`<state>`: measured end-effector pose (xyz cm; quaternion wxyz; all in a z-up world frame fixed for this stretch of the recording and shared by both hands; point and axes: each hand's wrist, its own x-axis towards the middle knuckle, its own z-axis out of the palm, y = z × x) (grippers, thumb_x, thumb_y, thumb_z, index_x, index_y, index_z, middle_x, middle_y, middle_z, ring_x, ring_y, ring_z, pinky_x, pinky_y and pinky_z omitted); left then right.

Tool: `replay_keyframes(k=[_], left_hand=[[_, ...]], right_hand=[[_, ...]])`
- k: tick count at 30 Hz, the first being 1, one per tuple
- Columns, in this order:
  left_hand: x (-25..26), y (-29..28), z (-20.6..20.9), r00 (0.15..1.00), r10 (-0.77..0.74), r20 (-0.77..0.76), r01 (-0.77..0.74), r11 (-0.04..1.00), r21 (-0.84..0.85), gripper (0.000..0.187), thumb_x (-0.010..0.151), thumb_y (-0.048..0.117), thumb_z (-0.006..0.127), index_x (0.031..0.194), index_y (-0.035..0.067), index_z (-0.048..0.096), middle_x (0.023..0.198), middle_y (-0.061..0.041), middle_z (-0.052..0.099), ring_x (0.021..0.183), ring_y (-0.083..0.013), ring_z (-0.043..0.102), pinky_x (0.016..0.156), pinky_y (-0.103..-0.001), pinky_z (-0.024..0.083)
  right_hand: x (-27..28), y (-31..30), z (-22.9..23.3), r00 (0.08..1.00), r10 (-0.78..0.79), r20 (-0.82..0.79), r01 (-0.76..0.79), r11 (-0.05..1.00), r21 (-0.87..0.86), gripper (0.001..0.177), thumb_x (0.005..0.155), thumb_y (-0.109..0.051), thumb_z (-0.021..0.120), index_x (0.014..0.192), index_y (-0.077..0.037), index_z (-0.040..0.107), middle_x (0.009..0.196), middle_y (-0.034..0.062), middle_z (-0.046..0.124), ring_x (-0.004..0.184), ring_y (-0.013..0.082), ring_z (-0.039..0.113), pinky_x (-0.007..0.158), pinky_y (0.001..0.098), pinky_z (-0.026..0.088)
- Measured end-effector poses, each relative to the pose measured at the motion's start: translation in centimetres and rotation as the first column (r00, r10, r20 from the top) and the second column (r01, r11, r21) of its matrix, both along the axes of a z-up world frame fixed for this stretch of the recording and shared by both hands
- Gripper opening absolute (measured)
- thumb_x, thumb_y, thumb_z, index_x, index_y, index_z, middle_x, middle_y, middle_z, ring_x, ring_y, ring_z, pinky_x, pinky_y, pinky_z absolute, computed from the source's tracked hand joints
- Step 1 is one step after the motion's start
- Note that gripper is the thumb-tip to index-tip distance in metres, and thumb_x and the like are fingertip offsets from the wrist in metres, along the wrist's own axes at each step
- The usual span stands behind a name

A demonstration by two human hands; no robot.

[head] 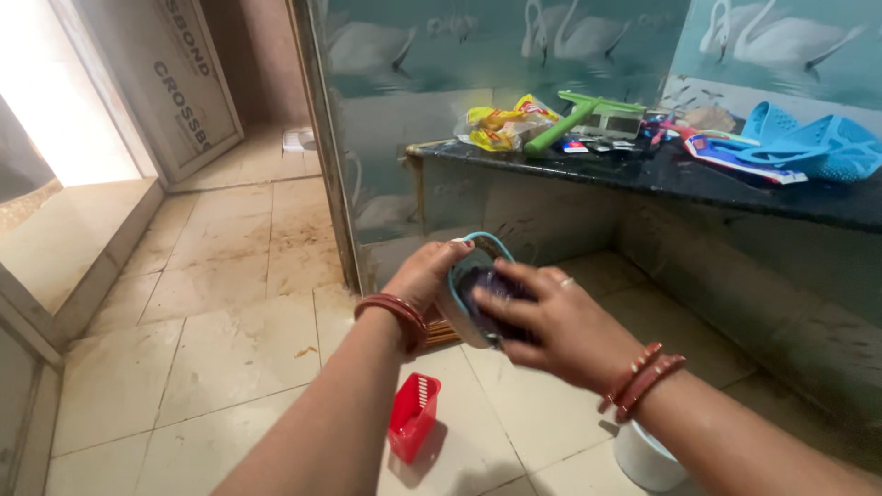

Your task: The person scrubs a blue plastic container and a red plastic scoop with a purple scrubbing pad. They rinse the items using water from a white pitcher and a wall tap, then place them on the floor. The person repeats the scrubbing and rinsing process for the items.

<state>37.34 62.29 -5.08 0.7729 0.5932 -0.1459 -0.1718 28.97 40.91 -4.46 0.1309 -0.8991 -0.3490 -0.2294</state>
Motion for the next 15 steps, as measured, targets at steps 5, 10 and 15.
replay_keyframes(k=[5, 10, 15], left_hand=[[-1.8, 2.0, 2.4, 0.995, 0.103, -0.008, -0.093, 0.93, 0.356, 0.04, 0.085, 0.036, 0.063, 0.116, 0.012, 0.061, 0.106, -0.011, 0.072, 0.097, -0.0218, 0.074, 0.083, -0.039, 0.062], [-2.1, 0.9, 1.6, 0.993, -0.023, 0.115, -0.035, 0.877, 0.479, 0.047, 0.088, 0.038, 0.065, 0.12, 0.004, 0.065, 0.106, -0.013, 0.073, 0.094, -0.0215, 0.071, 0.081, -0.037, 0.058], [-3.2, -0.1, 1.5, 0.985, 0.019, -0.171, 0.014, 0.982, 0.186, 0.04, 0.089, 0.038, 0.056, 0.12, 0.014, 0.064, 0.105, -0.008, 0.071, 0.086, -0.0196, 0.071, 0.077, -0.038, 0.06]], right_hand=[[-1.2, -2.9, -0.5, 0.988, 0.08, 0.129, -0.033, 0.942, -0.334, 0.07, 0.064, -0.017, 0.082, 0.131, -0.034, 0.07, 0.151, 0.0047, 0.053, 0.131, 0.0342, 0.053, 0.097, 0.0499, 0.042], [-1.2, -2.0, -1.1, 0.926, 0.275, 0.257, -0.188, 0.929, -0.319, 0.059, 0.068, -0.018, 0.08, 0.125, -0.029, 0.07, 0.146, 0.0049, 0.055, 0.127, 0.0322, 0.055, 0.101, 0.049, 0.043], [0.0, -0.7, -0.3, 0.898, 0.191, 0.397, -0.152, 0.98, -0.129, 0.059, 0.073, -0.027, 0.081, 0.131, -0.028, 0.069, 0.149, 0.0075, 0.053, 0.125, 0.0343, 0.056, 0.1, 0.0473, 0.046]])
